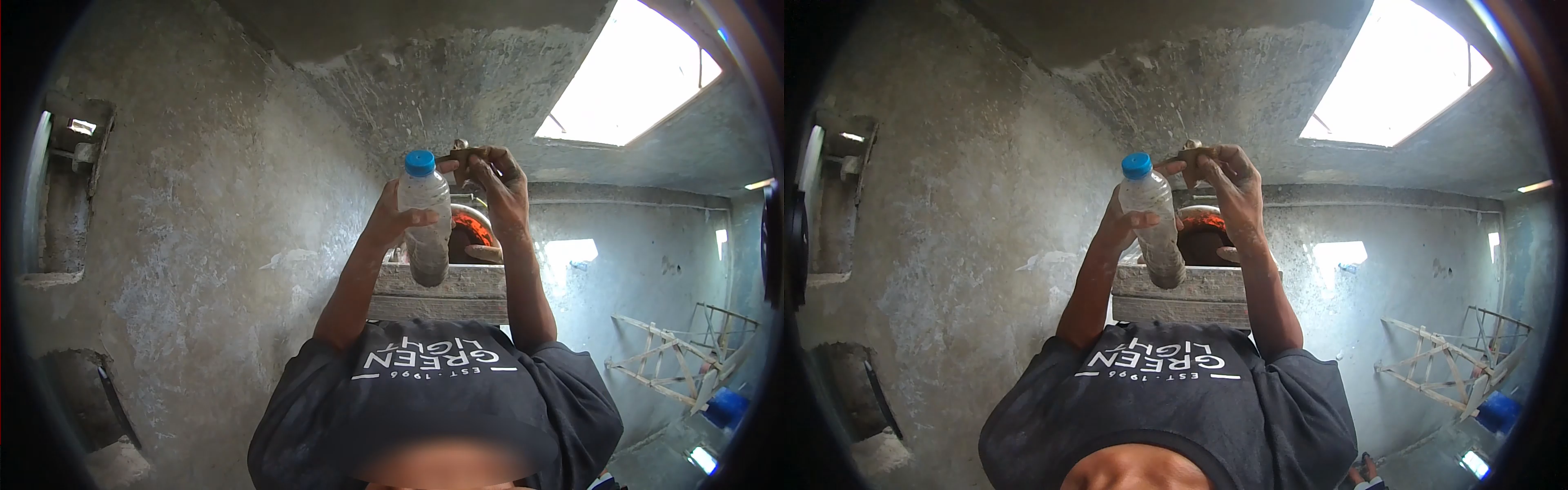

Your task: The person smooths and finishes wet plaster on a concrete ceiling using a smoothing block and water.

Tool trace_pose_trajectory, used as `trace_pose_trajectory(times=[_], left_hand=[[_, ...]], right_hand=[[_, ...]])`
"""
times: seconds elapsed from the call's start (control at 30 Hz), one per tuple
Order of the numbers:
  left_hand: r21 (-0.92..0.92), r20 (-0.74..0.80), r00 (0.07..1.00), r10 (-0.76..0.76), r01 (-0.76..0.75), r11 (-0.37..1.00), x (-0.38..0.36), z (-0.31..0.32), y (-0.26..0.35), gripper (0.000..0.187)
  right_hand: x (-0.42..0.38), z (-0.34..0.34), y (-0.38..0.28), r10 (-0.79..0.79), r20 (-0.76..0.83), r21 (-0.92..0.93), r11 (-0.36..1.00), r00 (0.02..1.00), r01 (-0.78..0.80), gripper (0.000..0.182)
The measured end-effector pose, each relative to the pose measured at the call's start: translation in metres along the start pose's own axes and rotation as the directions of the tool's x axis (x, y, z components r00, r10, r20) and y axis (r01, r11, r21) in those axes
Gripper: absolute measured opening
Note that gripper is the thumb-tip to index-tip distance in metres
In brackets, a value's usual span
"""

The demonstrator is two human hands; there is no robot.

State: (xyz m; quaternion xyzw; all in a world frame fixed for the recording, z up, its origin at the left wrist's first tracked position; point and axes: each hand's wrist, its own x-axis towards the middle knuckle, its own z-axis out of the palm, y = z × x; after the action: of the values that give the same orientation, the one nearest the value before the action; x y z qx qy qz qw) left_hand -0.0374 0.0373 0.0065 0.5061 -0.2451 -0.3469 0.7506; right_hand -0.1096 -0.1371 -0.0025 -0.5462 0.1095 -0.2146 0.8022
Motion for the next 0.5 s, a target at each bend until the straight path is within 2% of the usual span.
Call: trace_pose_trajectory(times=[0.13, 0.2, 0.23, 0.3, 0.33, 0.4, 0.5], left_hand=[[-0.082, -0.004, 1.0, 0.021, -0.022, 0.996, 0.001, 0.001, 0.001, 0.093], [-0.071, 0.04, 0.999, -0.009, 0.012, 0.997, 0.0, -0.001, 0.003, 0.095], [-0.072, 0.041, 0.999, -0.012, 0.015, 0.997, -0.001, -0.003, 0.003, 0.095], [-0.059, 0.073, 0.996, -0.058, 0.062, 0.996, -0.002, -0.008, 0.003, 0.094], [-0.06, 0.072, 0.996, -0.06, 0.064, 0.996, -0.002, -0.011, 0.005, 0.094], [0.006, 0.113, 0.986, -0.126, 0.126, 0.992, -0.002, -0.016, 0.01, 0.094], [0.067, 0.074, 0.986, -0.15, 0.146, 0.987, -0.003, -0.014, 0.02, 0.093]], right_hand=[[0.002, -0.002, 0.002, 0.017, 0.024, 0.052, 0.998, 1.0, -0.018, 0.015], [0.005, -0.013, 0.01, 0.137, 0.116, 0.148, 0.977, 0.984, -0.154, 0.022], [0.006, -0.016, 0.014, 0.139, 0.113, 0.149, 0.977, 0.984, -0.155, 0.022], [0.007, -0.017, 0.016, 0.18, 0.188, 0.356, 0.903, 0.965, -0.238, 0.041], [0.006, -0.016, 0.014, 0.183, 0.187, 0.357, 0.903, 0.965, -0.24, 0.041], [0.004, -0.013, 0.003, 0.174, 0.228, 0.252, 0.94, 0.958, -0.23, 0.059], [0.002, -0.01, -0.006, 0.13, 0.28, 0.167, 0.969, 0.951, -0.182, 0.065]])
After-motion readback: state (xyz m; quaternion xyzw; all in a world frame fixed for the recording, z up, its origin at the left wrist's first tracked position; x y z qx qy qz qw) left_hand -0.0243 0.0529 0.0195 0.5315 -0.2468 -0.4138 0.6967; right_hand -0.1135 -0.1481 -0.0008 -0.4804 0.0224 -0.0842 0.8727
